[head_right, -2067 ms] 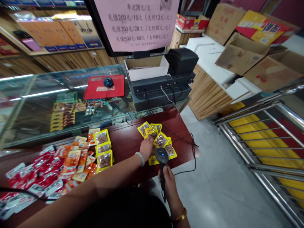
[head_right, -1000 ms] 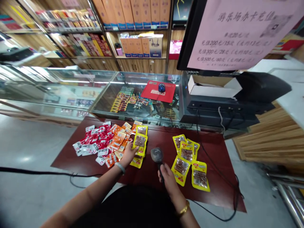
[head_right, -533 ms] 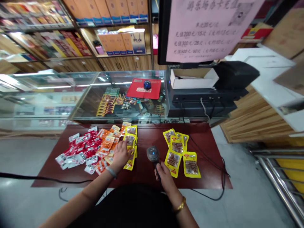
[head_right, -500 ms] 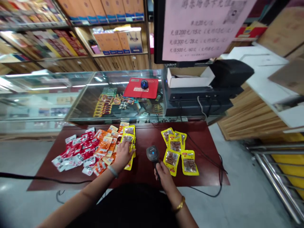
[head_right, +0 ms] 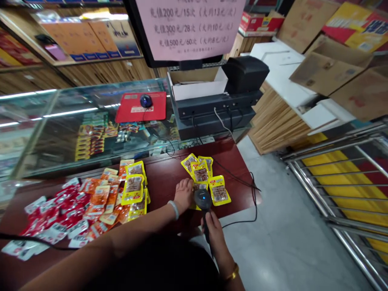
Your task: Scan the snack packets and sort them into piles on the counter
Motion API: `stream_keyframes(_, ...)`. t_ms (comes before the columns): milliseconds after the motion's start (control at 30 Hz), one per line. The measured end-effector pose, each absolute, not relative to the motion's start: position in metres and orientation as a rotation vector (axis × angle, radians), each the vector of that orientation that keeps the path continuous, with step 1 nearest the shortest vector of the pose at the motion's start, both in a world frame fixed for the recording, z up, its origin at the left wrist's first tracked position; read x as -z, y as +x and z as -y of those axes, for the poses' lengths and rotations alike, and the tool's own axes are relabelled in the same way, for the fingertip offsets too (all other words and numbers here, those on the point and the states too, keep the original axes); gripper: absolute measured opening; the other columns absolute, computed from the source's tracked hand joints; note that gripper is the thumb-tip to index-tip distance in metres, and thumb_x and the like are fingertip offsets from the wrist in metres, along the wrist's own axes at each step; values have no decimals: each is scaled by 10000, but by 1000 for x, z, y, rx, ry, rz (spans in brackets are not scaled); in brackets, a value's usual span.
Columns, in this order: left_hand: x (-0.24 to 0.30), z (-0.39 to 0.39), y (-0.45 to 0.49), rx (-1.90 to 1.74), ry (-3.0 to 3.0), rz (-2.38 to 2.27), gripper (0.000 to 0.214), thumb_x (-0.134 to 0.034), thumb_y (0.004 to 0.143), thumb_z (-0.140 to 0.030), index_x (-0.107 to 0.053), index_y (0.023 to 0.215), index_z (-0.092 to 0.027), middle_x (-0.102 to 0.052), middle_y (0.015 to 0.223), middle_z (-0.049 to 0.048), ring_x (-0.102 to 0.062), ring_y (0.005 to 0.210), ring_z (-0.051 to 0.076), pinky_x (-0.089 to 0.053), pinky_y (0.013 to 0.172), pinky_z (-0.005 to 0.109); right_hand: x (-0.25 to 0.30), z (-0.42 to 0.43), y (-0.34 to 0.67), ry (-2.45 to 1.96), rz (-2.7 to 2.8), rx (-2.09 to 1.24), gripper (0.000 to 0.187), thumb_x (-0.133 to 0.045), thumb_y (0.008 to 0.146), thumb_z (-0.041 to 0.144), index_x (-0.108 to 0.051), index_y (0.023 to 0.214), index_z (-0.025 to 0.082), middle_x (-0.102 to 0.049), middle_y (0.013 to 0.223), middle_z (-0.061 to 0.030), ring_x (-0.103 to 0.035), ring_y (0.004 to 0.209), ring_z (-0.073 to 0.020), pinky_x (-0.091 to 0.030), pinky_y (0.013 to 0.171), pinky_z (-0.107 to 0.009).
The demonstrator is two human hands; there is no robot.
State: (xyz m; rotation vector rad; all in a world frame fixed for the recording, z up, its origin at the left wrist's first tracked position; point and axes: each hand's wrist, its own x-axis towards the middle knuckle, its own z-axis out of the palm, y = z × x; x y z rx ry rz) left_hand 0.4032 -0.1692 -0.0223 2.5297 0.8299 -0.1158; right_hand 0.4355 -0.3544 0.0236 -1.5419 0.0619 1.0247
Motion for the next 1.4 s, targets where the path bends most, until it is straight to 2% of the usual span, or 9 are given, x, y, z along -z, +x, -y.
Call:
stream_keyframes(133, 24, 167, 401, 117, 2466, -841, 578, -713, 655, -323, -485, 1161, -159, -531, 1224, 149, -474, 1148, 300, -359, 949, 412, -20, 360, 436, -1553, -75, -1017, 464, -585, 793, 656, -564, 739, 196, -553, 612, 18, -473, 505, -111, -354, 485, -230)
stream_keyframes(267, 27, 159, 386, 138, 2188, -852, 550, -654, 731, -229, -385, 1207, -169, -640, 964, 90, -619, 905, 230, -443, 815, 336, -30, 347, 438, -1568, -38, -1039, 515, -609, 734, 704, -571, 698, 192, -540, 559, 19, -454, 468, -105, -336, 462, -229)
stream_keyframes(433, 19, 132, 353, -43, 1815, -1041, 618, -716, 695, -211, -346, 1189, -202, -651, 1006, 71, -648, 889, 196, -478, 757, 274, -47, 318, 438, -1523, 5, -1165, 539, -662, 662, 724, -565, 704, 196, -538, 558, 24, -446, 464, -94, -338, 458, -216)
stream_keyframes(600, 2, 103, 305, -122, 1708, -1136, 548, -708, 696, -198, -397, 1147, -198, -659, 948, 51, -653, 850, 184, -491, 718, 260, -50, 286, 426, -1466, 144, -1308, 528, -660, 673, 714, -576, 773, 203, -522, 560, 35, -435, 457, -99, -332, 443, -220)
stream_keyframes(733, -2, 92, 270, -174, 1732, -1273, 560, -713, 683, -211, -436, 1170, -182, -656, 935, 57, -650, 845, 195, -502, 744, 293, -51, 264, 414, -1411, 292, -1426, 511, -634, 721, 691, -583, 858, 201, -521, 591, 37, -438, 476, -100, -322, 449, -215)
stream_keyframes(900, -10, 76, 236, -180, 1688, -1384, 617, -733, 666, -260, -427, 1194, -174, -668, 949, 67, -661, 888, 227, -505, 778, 324, -54, 248, 404, -1385, 402, -1498, 490, -614, 748, 680, -579, 838, 199, -515, 599, 33, -438, 490, -104, -338, 467, -221)
stream_keyframes(1133, -32, 29, 198, -119, 1808, -1625, 680, -657, 760, -337, -343, 1341, -177, -657, 1072, 118, -644, 980, 262, -476, 851, 355, -52, 250, 406, -1406, 375, -1453, 492, -628, 739, 675, -595, 860, 199, -530, 598, 33, -441, 478, -96, -357, 458, -214)
stream_keyframes(1300, -32, 24, 223, -268, 2182, -1896, 742, -666, 747, -409, -355, 1377, -169, -505, 1315, 185, -441, 1251, 358, -334, 1031, 488, -53, 266, 416, -1422, 213, -1380, 519, -664, 689, 691, -592, 831, 198, -540, 580, 34, -450, 462, -92, -341, 440, -205)
stream_keyframes(1400, -25, 41, 273, -296, 2316, -1561, 573, -653, 770, -425, -487, 1267, -194, -557, 1236, 140, -474, 1202, 318, -342, 1034, 456, -50, 279, 423, -1442, 145, -1303, 533, -666, 674, 702, -588, 814, 194, -529, 554, 40, -442, 445, -94, -329, 432, -210)
